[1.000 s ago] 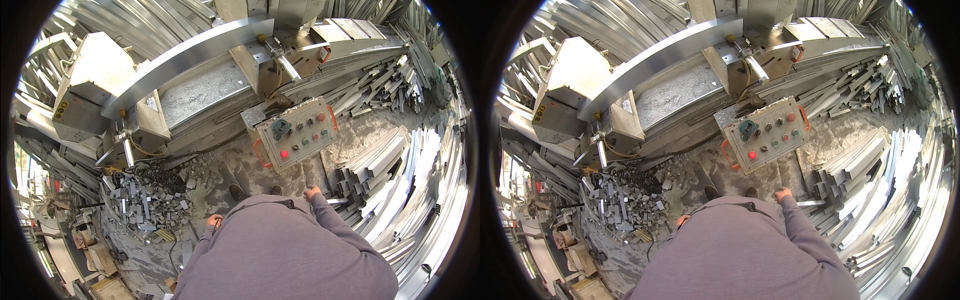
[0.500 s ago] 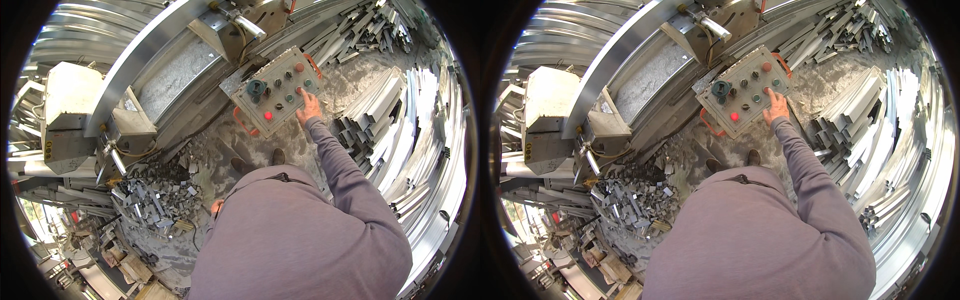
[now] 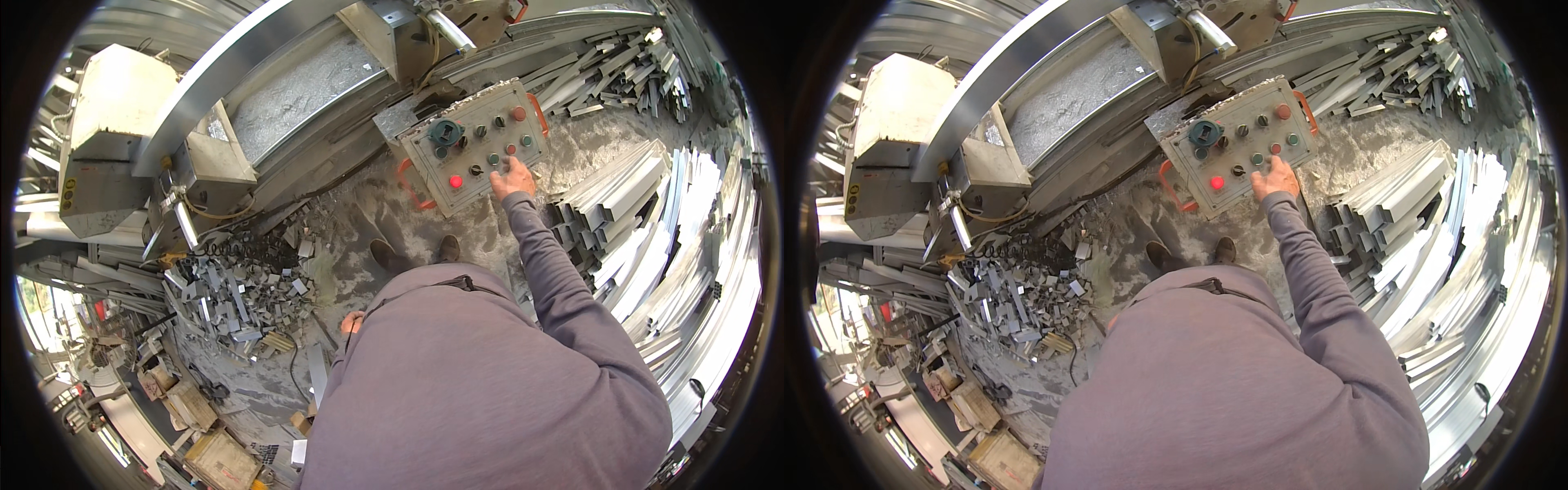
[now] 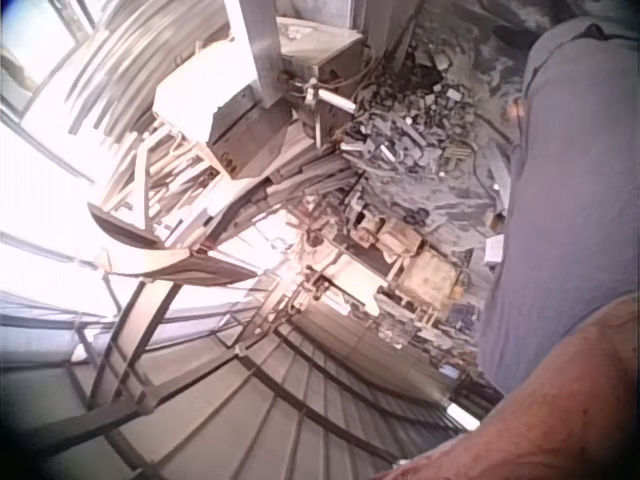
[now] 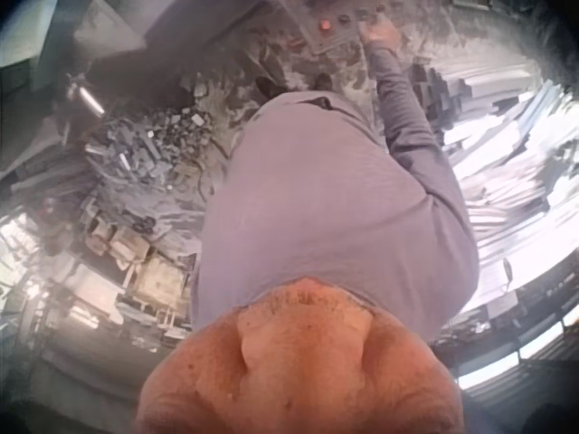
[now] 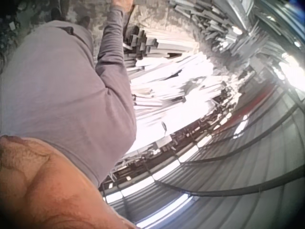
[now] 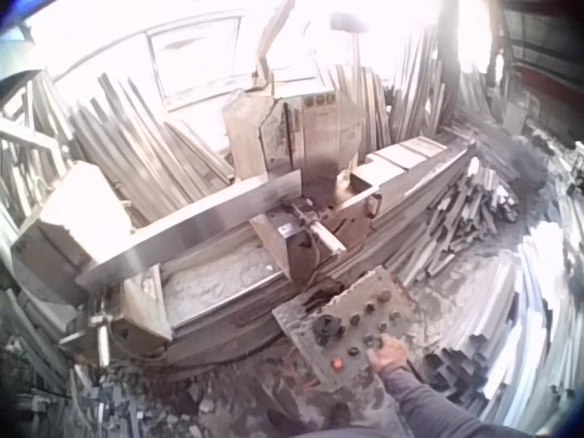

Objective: The person operates a metal cutting machine to cut a long metal bar. They then write on the cut piece with a marker and place it into a plastic bag, labeling the bag.

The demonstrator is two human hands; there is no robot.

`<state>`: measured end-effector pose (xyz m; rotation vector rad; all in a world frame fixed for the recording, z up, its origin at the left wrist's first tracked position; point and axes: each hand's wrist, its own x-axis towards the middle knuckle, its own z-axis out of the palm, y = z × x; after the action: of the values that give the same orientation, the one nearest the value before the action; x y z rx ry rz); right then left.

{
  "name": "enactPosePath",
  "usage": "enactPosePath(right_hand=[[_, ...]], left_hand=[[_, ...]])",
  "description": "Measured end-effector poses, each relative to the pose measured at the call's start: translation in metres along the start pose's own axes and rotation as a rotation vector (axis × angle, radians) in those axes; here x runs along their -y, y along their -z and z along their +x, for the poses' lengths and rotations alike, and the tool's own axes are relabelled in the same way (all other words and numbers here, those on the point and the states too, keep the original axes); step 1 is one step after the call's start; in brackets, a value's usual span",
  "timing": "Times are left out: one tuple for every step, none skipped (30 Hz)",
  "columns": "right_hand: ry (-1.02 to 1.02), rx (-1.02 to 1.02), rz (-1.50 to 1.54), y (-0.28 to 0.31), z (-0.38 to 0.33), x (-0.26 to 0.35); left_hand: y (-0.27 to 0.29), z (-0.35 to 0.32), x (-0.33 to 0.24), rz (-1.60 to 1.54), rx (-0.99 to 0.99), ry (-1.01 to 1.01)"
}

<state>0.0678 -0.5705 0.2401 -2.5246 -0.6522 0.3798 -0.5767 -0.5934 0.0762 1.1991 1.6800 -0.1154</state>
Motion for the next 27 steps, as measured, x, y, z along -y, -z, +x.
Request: enactPosePath(right_hand=[[-0.222,0.152,0.312,-0.009,0.0,0.001],[-0.48,0.312,0.619,-0.019,0.006,0.006],[-0.599,0.427,0.838,-0.023,0.008,0.008],[-0.728,0.574,1.077,-0.027,0.006,0.01],[-0.743,0.593,1.059,-0.031,0.007,0.014],[-0.774,0.557,1.034,-0.031,0.01,0.017],[-0.751,0.549,1.025,-0.036,0.008,0.021],[-0.803,0.43,0.971,-0.039,0.005,0.023],[-0.718,0.429,0.939,-0.04,0.005,0.026],[-0.697,0.376,0.882,-0.041,0.004,0.026],[-0.609,0.346,0.874,-0.042,0.002,0.026],[-0.584,0.283,0.851,-0.044,0.002,0.027],[-0.545,0.294,0.849,-0.044,0.001,0.027],[-0.541,0.292,0.847,-0.045,-0.001,0.027],[-0.535,0.29,0.847,-0.047,-0.003,0.028],[-0.53,0.203,0.864,-0.049,-0.007,0.029],[-0.57,0.092,0.867,-0.051,-0.011,0.031],[-0.486,0.063,0.836,-0.054,-0.015,0.036],[-0.45,0.011,0.791,-0.057,-0.018,0.041],[-0.445,-0.059,0.749,-0.061,-0.02,0.05],[-0.361,-0.033,0.73,-0.066,-0.02,0.062],[-0.307,-0.022,0.714,-0.07,-0.021,0.074],[-0.298,-0.036,0.689,-0.073,-0.02,0.088],[-0.201,0.036,0.704,-0.078,-0.018,0.105],[-0.149,0.086,0.706,-0.084,-0.015,0.125],[-0.135,0.129,0.698,-0.092,-0.011,0.148],[-0.116,0.203,0.705,-0.1,-0.008,0.171]], left_hand=[[0.004,-0.004,-0.001,0.006,0.035,-0.021],[0.01,-0.006,-0.002,0.004,0.062,-0.044],[0.017,-0.006,-0.003,-0.005,0.079,-0.065],[0.023,-0.004,-0.005,0.015,0.088,-0.015],[0.026,-0.001,-0.006,0.093,0.059,-0.095],[0.029,0.003,-0.007,0.085,0.039,-0.156],[0.031,0.009,-0.008,0.101,0.033,-0.127],[0.035,0.014,-0.007,0.156,0.058,-0.027],[0.037,0.017,-0.006,0.11,0.042,0.04],[0.042,0.021,-0.003,0.04,0.03,-0.038],[0.047,0.024,0.0,0.007,0.044,-0.061],[0.052,0.029,0.002,0.01,0.079,-0.009],[0.057,0.031,0.003,-0.044,0.063,-0.081],[0.065,0.035,0.004,-0.061,0.064,-0.076],[0.074,0.039,0.006,-0.055,0.076,0.001],[0.082,0.042,0.007,-0.096,0.029,-0.066],[0.087,0.043,0.008,-0.115,-0.002,-0.061],[0.092,0.045,0.009,-0.109,-0.006,0.005],[0.099,0.049,0.011,-0.182,-0.025,-0.02],[0.108,0.054,0.013,-0.229,-0.019,0.015],[0.117,0.058,0.017,-0.267,0.015,0.124],[0.126,0.06,0.023,-0.291,-0.026,0.045],[0.136,0.061,0.03,-0.308,-0.043,0.04],[0.143,0.063,0.036,-0.311,-0.046,0.1],[0.149,0.061,0.043,-0.25,-0.106,0.067],[0.153,0.061,0.049,-0.268,-0.183,0.005],[0.157,0.057,0.057,-0.283,-0.233,0.028]])
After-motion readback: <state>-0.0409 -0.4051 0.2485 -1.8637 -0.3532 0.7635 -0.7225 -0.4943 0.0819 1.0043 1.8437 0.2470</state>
